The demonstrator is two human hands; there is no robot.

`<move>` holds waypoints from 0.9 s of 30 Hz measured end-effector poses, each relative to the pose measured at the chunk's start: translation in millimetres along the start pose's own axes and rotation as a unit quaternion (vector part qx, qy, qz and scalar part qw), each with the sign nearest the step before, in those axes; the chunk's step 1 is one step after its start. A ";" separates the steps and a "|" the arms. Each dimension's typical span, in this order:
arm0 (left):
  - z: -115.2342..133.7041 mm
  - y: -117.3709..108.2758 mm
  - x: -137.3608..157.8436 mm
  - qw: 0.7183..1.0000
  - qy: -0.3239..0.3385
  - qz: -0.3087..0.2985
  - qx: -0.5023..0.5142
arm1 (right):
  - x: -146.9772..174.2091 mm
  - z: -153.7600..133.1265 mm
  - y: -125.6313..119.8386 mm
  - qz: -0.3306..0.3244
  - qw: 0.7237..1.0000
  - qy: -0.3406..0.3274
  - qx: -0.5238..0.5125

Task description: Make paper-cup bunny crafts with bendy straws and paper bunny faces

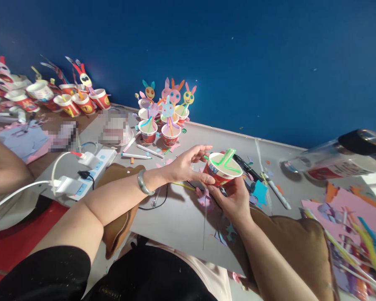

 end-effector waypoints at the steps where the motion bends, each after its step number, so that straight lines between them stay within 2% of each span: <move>1: -2.4 1.4 -0.5 1.000 0.001 -0.004 -0.007 | -0.2 -0.5 2.8 -0.011 1.000 0.000 -0.004; 6: -4.6 2.4 0.2 1.000 0.006 -0.014 -0.025 | -1.3 -6.6 15.9 -0.075 0.997 0.002 0.016; 9: -3.0 -7.3 -0.3 0.999 0.008 0.000 -0.035 | -3.4 -10.1 12.8 -0.078 0.996 -0.009 0.036; 13: -1.1 -34.8 -2.5 0.993 0.036 0.071 -0.089 | -6.0 -10.9 -9.7 -0.009 0.996 -0.021 0.086; 18: -2.2 -59.7 -1.3 0.968 0.059 0.163 -0.184 | -4.7 -15.8 -32.9 0.073 0.991 -0.037 0.107; 23: -0.8 -58.2 -0.8 0.968 0.041 0.157 -0.190 | -3.4 -26.7 -47.8 0.120 0.982 -0.060 0.133; 27: 8.9 -54.8 1.2 0.966 0.059 0.150 -0.202 | -3.7 -29.6 -62.8 0.157 0.977 -0.074 0.124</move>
Point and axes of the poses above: each hand's wrist, its own x-axis away from the middle knuckle, its own y-axis out of the palm, z = x × y, the point moved 10 cm from there along -x, towards the middle knuckle, and after that the axes turned 10 degrees about -z, right-handed, at the moved point
